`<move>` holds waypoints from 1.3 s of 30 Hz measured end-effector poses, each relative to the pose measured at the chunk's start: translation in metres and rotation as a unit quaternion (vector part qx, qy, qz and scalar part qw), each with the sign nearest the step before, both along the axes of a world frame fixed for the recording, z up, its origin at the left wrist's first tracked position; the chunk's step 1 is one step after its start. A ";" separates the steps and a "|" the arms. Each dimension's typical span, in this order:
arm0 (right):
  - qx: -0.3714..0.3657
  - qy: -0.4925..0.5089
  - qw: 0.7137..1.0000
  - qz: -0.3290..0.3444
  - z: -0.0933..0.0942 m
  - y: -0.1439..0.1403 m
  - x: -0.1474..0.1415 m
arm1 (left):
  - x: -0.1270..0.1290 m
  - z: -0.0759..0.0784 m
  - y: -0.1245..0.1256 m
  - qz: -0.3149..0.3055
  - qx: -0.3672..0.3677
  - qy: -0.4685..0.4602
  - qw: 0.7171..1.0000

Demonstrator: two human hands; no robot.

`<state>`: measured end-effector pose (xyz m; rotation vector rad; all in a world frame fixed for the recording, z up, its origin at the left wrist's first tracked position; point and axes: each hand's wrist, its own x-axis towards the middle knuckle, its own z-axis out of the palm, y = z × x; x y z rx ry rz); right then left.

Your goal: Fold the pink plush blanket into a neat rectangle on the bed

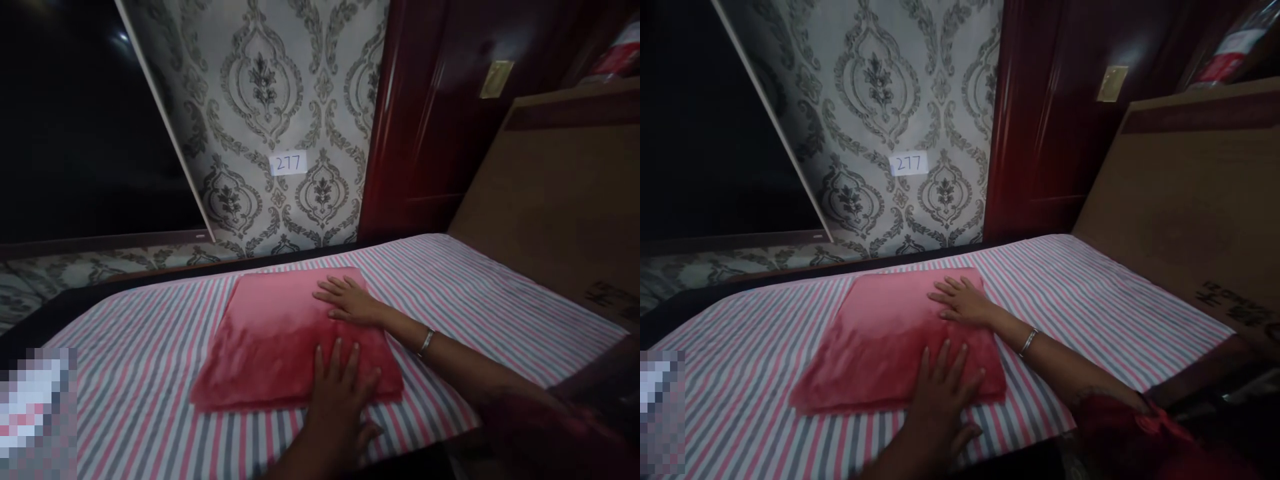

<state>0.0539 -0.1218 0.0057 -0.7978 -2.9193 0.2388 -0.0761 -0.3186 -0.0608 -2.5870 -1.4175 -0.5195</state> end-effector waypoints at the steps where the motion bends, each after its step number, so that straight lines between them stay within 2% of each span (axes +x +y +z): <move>1: 0.004 0.003 1.000 -0.003 -0.001 0.007 -0.001 | -0.001 -0.007 0.001 -0.001 0.011 0.000 1.000; 3: 0.011 0.009 1.000 -0.015 -0.005 0.024 -0.002 | -0.004 -0.017 0.002 -0.003 0.027 0.005 1.000; 5: -0.002 0.010 0.999 -0.039 -0.009 0.045 -0.004 | -0.005 -0.020 0.001 -0.004 0.042 0.010 0.999; 10: -0.113 0.039 0.983 -0.139 -0.028 0.094 -0.003 | -0.002 -0.020 0.000 0.007 0.053 0.014 0.998; 15: -0.126 0.046 0.972 -0.192 -0.038 0.112 -0.002 | -0.003 -0.022 0.000 -0.001 0.053 0.005 0.999; 19: -0.101 0.044 0.968 -0.226 -0.025 0.106 -0.003 | -0.004 -0.019 0.000 -0.012 0.055 -0.008 0.998; 21: -0.075 0.051 0.966 -0.240 -0.012 0.096 -0.005 | -0.003 -0.014 -0.001 -0.011 0.049 -0.016 0.999; 23: -0.043 0.057 0.972 -0.223 0.000 0.078 -0.010 | -0.003 -0.006 -0.004 -0.015 0.051 -0.015 0.998; 27: -0.004 0.045 0.997 -0.070 0.016 0.024 -0.028 | -0.018 0.011 -0.017 -0.006 0.118 -0.004 0.993; 29: -0.009 0.034 0.999 0.007 0.017 -0.001 -0.039 | -0.031 0.015 -0.024 0.043 0.141 -0.001 0.989; 31: -0.019 0.020 0.998 0.057 0.013 -0.016 -0.047 | -0.044 0.014 -0.030 0.102 0.140 0.004 0.985; 34: -0.025 0.007 0.997 0.068 0.004 -0.014 -0.055 | -0.054 0.002 -0.033 0.141 0.122 0.014 0.982; 39: -0.002 -0.005 1.000 -0.014 -0.003 0.025 -0.059 | -0.056 -0.013 -0.032 0.136 0.082 0.011 0.987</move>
